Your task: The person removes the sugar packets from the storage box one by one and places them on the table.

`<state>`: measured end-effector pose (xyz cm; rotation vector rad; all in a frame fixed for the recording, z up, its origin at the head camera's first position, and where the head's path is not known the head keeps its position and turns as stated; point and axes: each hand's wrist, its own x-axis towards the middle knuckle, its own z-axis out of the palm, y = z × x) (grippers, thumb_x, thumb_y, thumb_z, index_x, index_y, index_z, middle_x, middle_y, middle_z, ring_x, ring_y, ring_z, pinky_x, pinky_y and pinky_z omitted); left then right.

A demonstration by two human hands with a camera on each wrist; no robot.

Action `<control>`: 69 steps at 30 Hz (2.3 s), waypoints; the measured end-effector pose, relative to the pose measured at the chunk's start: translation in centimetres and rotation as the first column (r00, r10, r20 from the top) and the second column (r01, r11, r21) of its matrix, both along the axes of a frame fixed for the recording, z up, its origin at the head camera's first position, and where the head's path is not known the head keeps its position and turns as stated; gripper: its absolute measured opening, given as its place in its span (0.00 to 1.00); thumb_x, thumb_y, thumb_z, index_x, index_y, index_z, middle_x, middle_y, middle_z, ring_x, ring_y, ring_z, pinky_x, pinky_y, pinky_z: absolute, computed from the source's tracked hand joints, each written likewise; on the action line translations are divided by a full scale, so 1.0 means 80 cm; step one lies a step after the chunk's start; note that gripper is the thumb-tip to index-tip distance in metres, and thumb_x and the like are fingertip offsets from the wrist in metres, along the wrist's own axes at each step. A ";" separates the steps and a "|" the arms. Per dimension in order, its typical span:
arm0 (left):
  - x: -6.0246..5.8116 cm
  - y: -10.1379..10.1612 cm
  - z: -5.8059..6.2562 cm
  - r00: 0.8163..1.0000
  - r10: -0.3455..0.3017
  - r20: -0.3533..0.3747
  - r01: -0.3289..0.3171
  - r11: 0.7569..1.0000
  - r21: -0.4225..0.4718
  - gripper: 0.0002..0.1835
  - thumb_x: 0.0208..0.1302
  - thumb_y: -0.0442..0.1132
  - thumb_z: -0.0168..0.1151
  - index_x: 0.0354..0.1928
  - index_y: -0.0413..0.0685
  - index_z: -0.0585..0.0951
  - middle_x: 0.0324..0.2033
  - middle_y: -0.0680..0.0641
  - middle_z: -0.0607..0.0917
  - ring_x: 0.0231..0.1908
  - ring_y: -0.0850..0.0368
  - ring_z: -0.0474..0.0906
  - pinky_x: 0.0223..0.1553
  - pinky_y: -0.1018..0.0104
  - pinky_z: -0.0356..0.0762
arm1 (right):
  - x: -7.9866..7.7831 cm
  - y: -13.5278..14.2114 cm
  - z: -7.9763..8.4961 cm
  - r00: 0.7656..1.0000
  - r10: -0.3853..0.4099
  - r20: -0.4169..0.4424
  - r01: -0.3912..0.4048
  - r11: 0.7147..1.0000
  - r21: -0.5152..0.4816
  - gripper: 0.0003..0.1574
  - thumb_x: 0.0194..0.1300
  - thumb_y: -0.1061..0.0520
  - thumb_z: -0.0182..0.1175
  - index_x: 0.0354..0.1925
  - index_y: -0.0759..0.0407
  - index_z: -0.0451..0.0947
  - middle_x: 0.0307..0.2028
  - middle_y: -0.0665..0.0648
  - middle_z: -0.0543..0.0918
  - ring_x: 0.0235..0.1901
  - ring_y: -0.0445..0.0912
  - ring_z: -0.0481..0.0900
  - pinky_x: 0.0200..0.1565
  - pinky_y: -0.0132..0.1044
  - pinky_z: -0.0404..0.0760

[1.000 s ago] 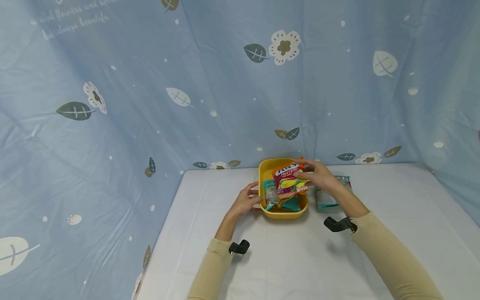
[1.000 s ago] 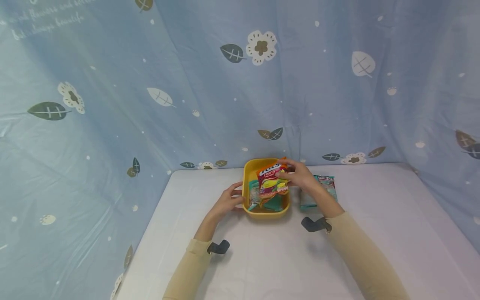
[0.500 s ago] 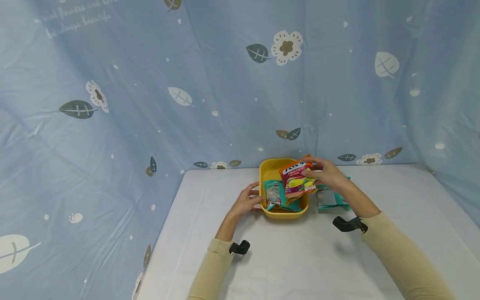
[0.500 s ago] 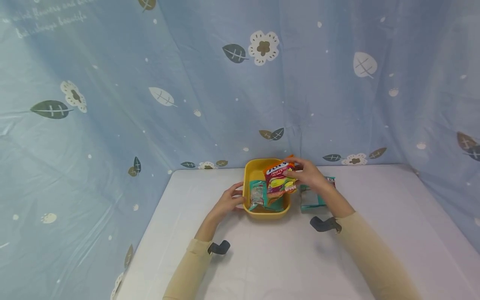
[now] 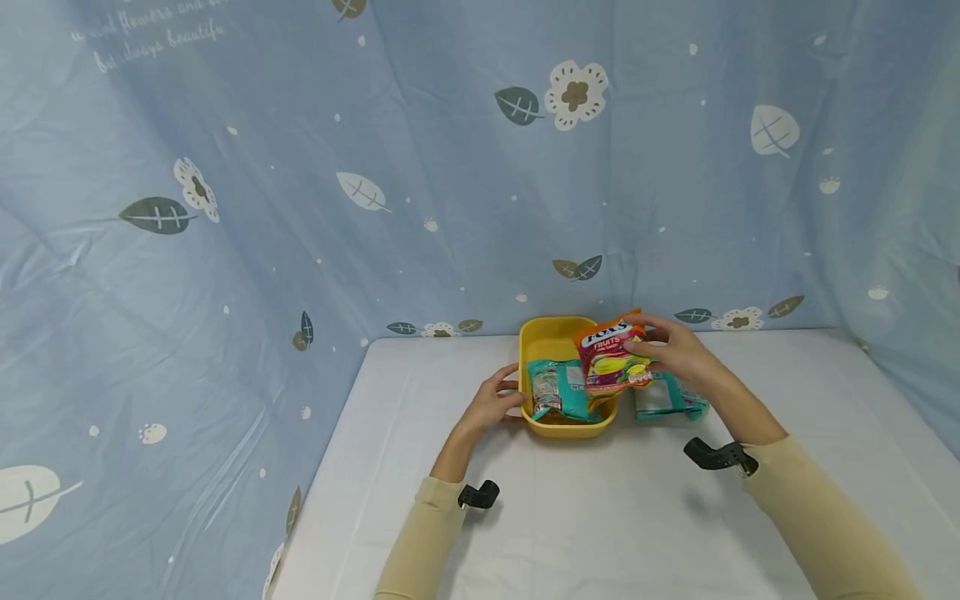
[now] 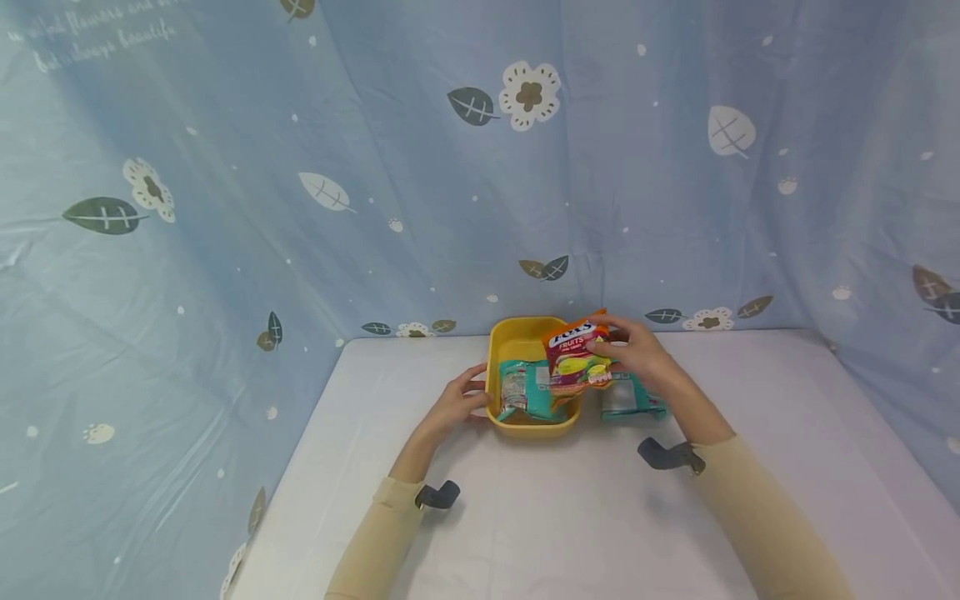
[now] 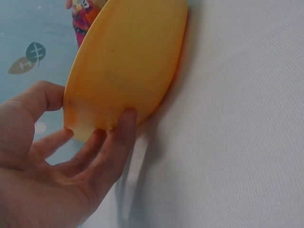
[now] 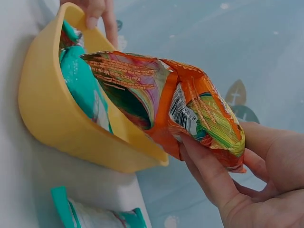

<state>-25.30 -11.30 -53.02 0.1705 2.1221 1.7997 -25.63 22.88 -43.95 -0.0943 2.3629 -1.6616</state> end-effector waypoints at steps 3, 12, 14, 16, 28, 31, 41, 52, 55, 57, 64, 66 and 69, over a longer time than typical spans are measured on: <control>0.000 0.000 0.000 1.000 -0.003 0.001 0.003 1.000 0.001 0.35 0.65 0.36 0.63 0.72 0.61 0.65 0.59 0.37 0.74 0.47 0.48 0.82 0.40 0.55 0.89 | 0.004 0.008 -0.001 1.000 -0.010 -0.010 0.011 1.000 0.024 0.44 0.68 0.43 0.60 0.75 0.49 0.56 0.66 0.72 0.64 0.50 0.55 0.78 0.46 0.40 0.89; -0.001 -0.001 -0.002 1.000 -0.013 -0.011 0.013 1.000 0.008 0.36 0.65 0.36 0.62 0.74 0.56 0.62 0.59 0.36 0.74 0.49 0.47 0.81 0.39 0.55 0.89 | 0.013 0.030 -0.008 1.000 -0.017 -0.017 0.018 1.000 0.015 0.45 0.69 0.43 0.59 0.76 0.51 0.52 0.66 0.73 0.63 0.46 0.50 0.79 0.44 0.38 0.89; 0.000 -0.001 -0.002 1.000 -0.013 -0.011 0.013 1.000 0.003 0.36 0.65 0.36 0.62 0.74 0.56 0.62 0.60 0.36 0.74 0.50 0.47 0.80 0.40 0.54 0.89 | 0.016 0.034 -0.010 1.000 -0.020 -0.024 0.021 0.999 0.025 0.46 0.69 0.42 0.59 0.76 0.52 0.53 0.66 0.73 0.63 0.48 0.51 0.78 0.44 0.38 0.89; 0.000 -0.002 -0.002 1.000 -0.014 -0.008 0.014 1.000 0.003 0.36 0.66 0.35 0.62 0.74 0.57 0.62 0.60 0.36 0.73 0.51 0.47 0.79 0.41 0.53 0.89 | 0.018 0.039 -0.012 0.999 -0.028 -0.024 0.029 0.999 0.034 0.46 0.69 0.41 0.59 0.76 0.52 0.53 0.66 0.73 0.62 0.49 0.54 0.77 0.45 0.38 0.89; 0.005 -0.002 0.002 1.000 -0.021 -0.005 0.021 0.999 0.031 0.36 0.66 0.35 0.61 0.74 0.56 0.61 0.61 0.33 0.72 0.47 0.48 0.81 0.44 0.47 0.87 | 0.028 0.064 -0.005 0.997 -0.070 -0.037 0.072 0.996 0.058 0.48 0.68 0.39 0.58 0.76 0.54 0.53 0.66 0.72 0.62 0.43 0.40 0.78 0.44 0.30 0.87; 0.005 -0.002 0.001 1.000 -0.018 0.000 0.018 0.999 0.044 0.36 0.66 0.35 0.62 0.74 0.56 0.62 0.61 0.33 0.72 0.47 0.49 0.80 0.44 0.46 0.87 | 0.029 0.070 -0.009 0.996 -0.083 -0.032 0.085 0.995 0.059 0.48 0.68 0.38 0.57 0.76 0.53 0.53 0.68 0.72 0.61 0.48 0.44 0.76 0.44 0.28 0.86; 0.003 -0.001 -0.001 0.999 -0.012 0.043 0.009 0.997 0.075 0.36 0.65 0.35 0.61 0.74 0.59 0.62 0.61 0.36 0.71 0.47 0.49 0.81 0.45 0.47 0.87 | 0.033 0.095 -0.015 0.993 -0.109 -0.032 0.112 0.991 0.077 0.48 0.68 0.36 0.56 0.77 0.50 0.52 0.68 0.70 0.60 0.49 0.41 0.74 0.45 0.29 0.87; 0.003 0.000 -0.001 0.999 -0.007 0.033 0.006 0.999 0.042 0.36 0.65 0.36 0.62 0.73 0.59 0.63 0.61 0.37 0.72 0.49 0.47 0.80 0.43 0.49 0.88 | 0.036 0.121 -0.016 0.991 -0.131 -0.038 0.134 0.989 0.069 0.47 0.68 0.36 0.55 0.77 0.49 0.52 0.68 0.68 0.58 0.43 0.32 0.73 0.43 0.26 0.86; 0.004 -0.001 0.000 1.000 -0.007 0.030 0.005 0.999 0.049 0.36 0.64 0.36 0.62 0.73 0.60 0.64 0.61 0.36 0.72 0.48 0.48 0.80 0.42 0.49 0.88 | 0.037 0.127 -0.017 0.990 -0.138 -0.034 0.140 0.988 0.070 0.47 0.68 0.36 0.55 0.77 0.48 0.52 0.69 0.68 0.57 0.42 0.32 0.73 0.43 0.25 0.86; 0.004 -0.001 0.000 0.999 -0.005 0.031 0.003 0.999 0.054 0.35 0.64 0.36 0.62 0.73 0.60 0.64 0.61 0.36 0.72 0.48 0.49 0.80 0.42 0.48 0.88 | 0.038 0.131 -0.017 0.989 -0.141 -0.034 0.143 0.987 0.068 0.47 0.68 0.37 0.55 0.77 0.49 0.52 0.66 0.67 0.60 0.41 0.31 0.74 0.43 0.25 0.86; 0.005 0.000 0.001 0.999 0.004 0.043 -0.006 0.998 0.066 0.35 0.64 0.36 0.63 0.73 0.59 0.64 0.61 0.36 0.72 0.49 0.48 0.80 0.44 0.46 0.87 | 0.040 0.147 -0.023 0.989 -0.146 -0.026 0.147 0.988 0.049 0.46 0.69 0.39 0.56 0.77 0.49 0.51 0.54 0.51 0.66 0.40 0.29 0.76 0.42 0.25 0.86; 0.005 0.000 0.001 0.999 0.003 0.040 -0.006 0.998 0.066 0.35 0.64 0.36 0.63 0.73 0.58 0.64 0.61 0.36 0.72 0.50 0.47 0.79 0.44 0.45 0.87 | 0.041 0.151 -0.024 0.989 -0.150 -0.019 0.151 0.987 0.052 0.46 0.69 0.39 0.55 0.77 0.48 0.51 0.54 0.51 0.66 0.40 0.29 0.76 0.42 0.25 0.86; 0.006 0.000 0.002 0.999 0.006 0.037 -0.008 0.998 0.061 0.35 0.64 0.36 0.62 0.73 0.57 0.64 0.61 0.36 0.72 0.50 0.48 0.79 0.44 0.46 0.87 | 0.043 0.156 -0.023 0.988 -0.153 -0.012 0.154 0.986 0.060 0.45 0.70 0.39 0.55 0.77 0.47 0.51 0.55 0.50 0.66 0.40 0.29 0.75 0.42 0.25 0.86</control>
